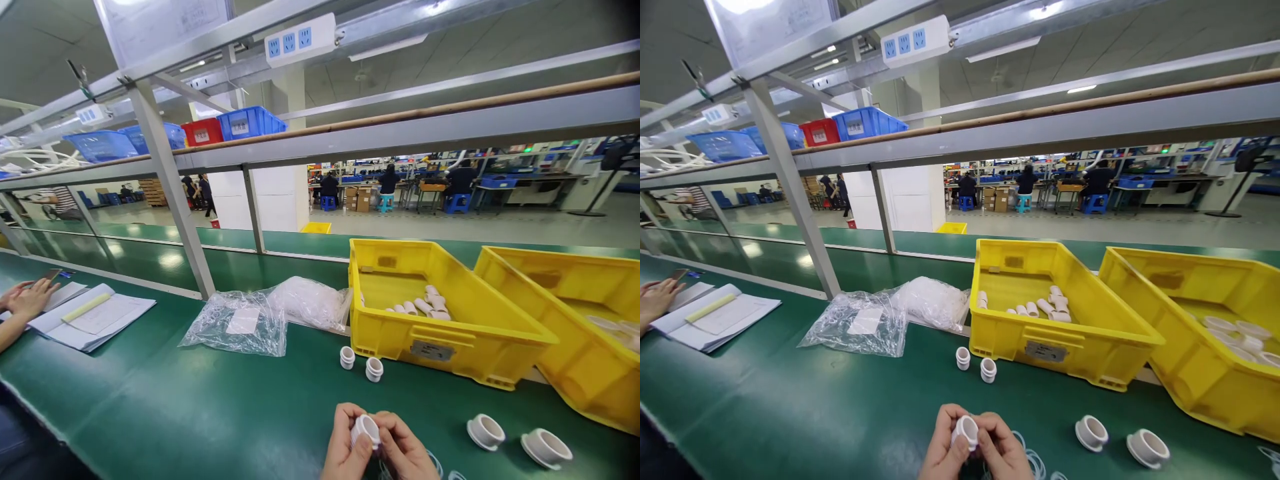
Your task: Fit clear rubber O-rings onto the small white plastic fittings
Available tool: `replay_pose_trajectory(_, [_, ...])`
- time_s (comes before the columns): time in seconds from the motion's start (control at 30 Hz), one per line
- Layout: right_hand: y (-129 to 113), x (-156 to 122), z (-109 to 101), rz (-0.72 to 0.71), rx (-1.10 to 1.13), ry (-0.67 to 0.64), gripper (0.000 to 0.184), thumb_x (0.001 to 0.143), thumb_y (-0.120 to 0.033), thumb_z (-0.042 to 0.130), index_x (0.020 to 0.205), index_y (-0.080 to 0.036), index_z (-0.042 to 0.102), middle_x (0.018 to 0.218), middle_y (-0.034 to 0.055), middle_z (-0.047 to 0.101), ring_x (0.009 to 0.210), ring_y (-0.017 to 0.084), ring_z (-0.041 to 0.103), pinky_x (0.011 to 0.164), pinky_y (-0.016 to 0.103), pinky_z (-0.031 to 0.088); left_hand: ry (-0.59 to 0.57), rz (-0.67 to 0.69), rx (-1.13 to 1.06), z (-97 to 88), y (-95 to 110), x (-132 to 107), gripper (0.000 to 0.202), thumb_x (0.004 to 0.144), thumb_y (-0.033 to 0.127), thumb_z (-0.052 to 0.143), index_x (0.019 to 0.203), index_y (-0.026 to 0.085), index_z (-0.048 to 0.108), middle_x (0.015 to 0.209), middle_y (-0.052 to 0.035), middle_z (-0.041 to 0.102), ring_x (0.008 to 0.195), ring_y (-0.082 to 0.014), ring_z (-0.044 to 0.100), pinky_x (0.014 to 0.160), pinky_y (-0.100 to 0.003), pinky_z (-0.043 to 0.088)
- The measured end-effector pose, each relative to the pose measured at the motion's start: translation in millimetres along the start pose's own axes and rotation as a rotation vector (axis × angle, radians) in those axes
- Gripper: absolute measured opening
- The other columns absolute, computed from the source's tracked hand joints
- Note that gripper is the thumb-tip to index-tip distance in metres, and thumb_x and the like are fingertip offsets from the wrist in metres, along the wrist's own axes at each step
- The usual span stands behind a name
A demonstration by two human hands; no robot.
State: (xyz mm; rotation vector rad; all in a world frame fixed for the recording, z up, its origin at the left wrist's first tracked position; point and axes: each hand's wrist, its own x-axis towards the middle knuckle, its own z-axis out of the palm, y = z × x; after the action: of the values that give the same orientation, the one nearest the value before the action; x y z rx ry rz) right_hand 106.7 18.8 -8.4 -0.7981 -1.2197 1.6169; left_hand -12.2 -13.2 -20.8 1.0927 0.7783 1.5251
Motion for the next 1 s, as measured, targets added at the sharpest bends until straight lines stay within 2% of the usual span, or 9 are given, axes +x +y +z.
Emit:
replay_pose_trajectory(0.13, [-9.7,-3.6,7.7,-0.026,-0.135,0.027,0.024,0.083,-0.043,0.058,0.086,-0.019,0.059,0.073,0.0007,0.056,0.066,0.014,0.052,0.063,0.025,0.044,0.083,-0.187,-0.15,9.5,15.3,-2.9,0.033,0.087,0.047,0.051,0.101,0.018,0.044,0.083,-0.0008,0.045,0.069,-0.0099,0.04,0.066,-0.024,0.033])
replay_pose_trajectory(0.27, [-10.1,-2.5,10.4,-0.022,-0.16,0.067,0.025,0.085,-0.043,0.054,0.088,-0.018,0.056,0.063,-0.002,0.052,0.057,0.013,0.052,0.057,0.026,0.044,0.129,-0.337,-0.321,15.0,31.5,1.5,0.034,0.085,0.046,0.054,0.101,0.018,0.045,0.08,-0.0003,0.048,0.068,-0.0105,0.043,0.065,-0.023,0.035])
replay_pose_trajectory(0.4, [-9.9,-2.6,10.6,-0.028,-0.132,0.058,0.026,0.086,-0.044,0.052,0.091,-0.019,0.055,0.062,-0.0029,0.051,0.055,0.012,0.052,0.056,0.027,0.047,0.148,-0.386,-0.399,14.2,34.9,4.9,0.032,0.085,0.044,0.055,0.101,0.019,0.045,0.079,0.0,0.05,0.066,-0.0104,0.046,0.065,-0.024,0.036])
replay_pose_trajectory(0.57, [-16.7,-7.0,13.3,-0.033,-0.152,0.046,0.027,0.08,-0.04,0.062,0.096,-0.02,0.057,0.082,-0.0001,0.053,0.057,0.01,0.054,0.057,0.027,0.049,0.09,-0.389,-0.337,9.3,30.1,3.3,0.033,0.088,0.044,0.049,0.111,0.021,0.041,0.091,-0.0027,0.053,0.072,-0.0117,0.05,0.068,-0.026,0.039])
replay_pose_trajectory(0.67, [-22.2,-6.3,8.6,-0.078,-0.111,0.103,0.029,0.076,-0.038,0.067,0.095,-0.02,0.055,0.09,0.0013,0.056,0.067,0.012,0.057,0.063,0.027,0.05,0.03,-0.351,-0.089,4.5,28.1,2.5,0.035,0.091,0.044,0.042,0.119,0.023,0.036,0.103,-0.0049,0.051,0.081,-0.0136,0.051,0.073,-0.028,0.041])
replay_pose_trajectory(0.8, [-36.8,3.1,-18.8,-0.19,-0.097,0.272,0.029,0.082,-0.044,0.057,0.098,-0.021,0.047,0.097,0.0047,0.059,0.087,0.018,0.06,0.074,0.032,0.048,0.006,-0.071,0.473,-7.3,30.4,9.2,0.038,0.09,0.039,0.046,0.124,0.026,0.034,0.121,-0.008,0.04,0.099,-0.0177,0.048,0.083,-0.032,0.043])
replay_pose_trajectory(0.9, [-49.5,9.8,-49.8,-0.2,-0.414,0.426,0.04,0.079,-0.046,0.058,0.105,-0.02,0.044,0.096,0.0063,0.058,0.086,0.02,0.058,0.075,0.035,0.047,-0.013,0.116,0.848,-20.3,32.7,19.8,0.035,0.088,0.034,0.048,0.121,0.025,0.041,0.127,-0.0101,0.035,0.113,-0.0228,0.042,0.092,-0.038,0.041])
replay_pose_trajectory(1.0, [-57.2,12.1,-75.4,-0.156,-0.899,0.517,0.039,0.074,-0.042,0.062,0.102,-0.02,0.048,0.094,0.0058,0.058,0.087,0.022,0.056,0.076,0.036,0.044,-0.025,0.183,1.098,-34.1,29.7,32.0,0.035,0.089,0.032,0.045,0.122,0.024,0.045,0.13,-0.0119,0.033,0.123,-0.0271,0.035,0.101,-0.047,0.033])
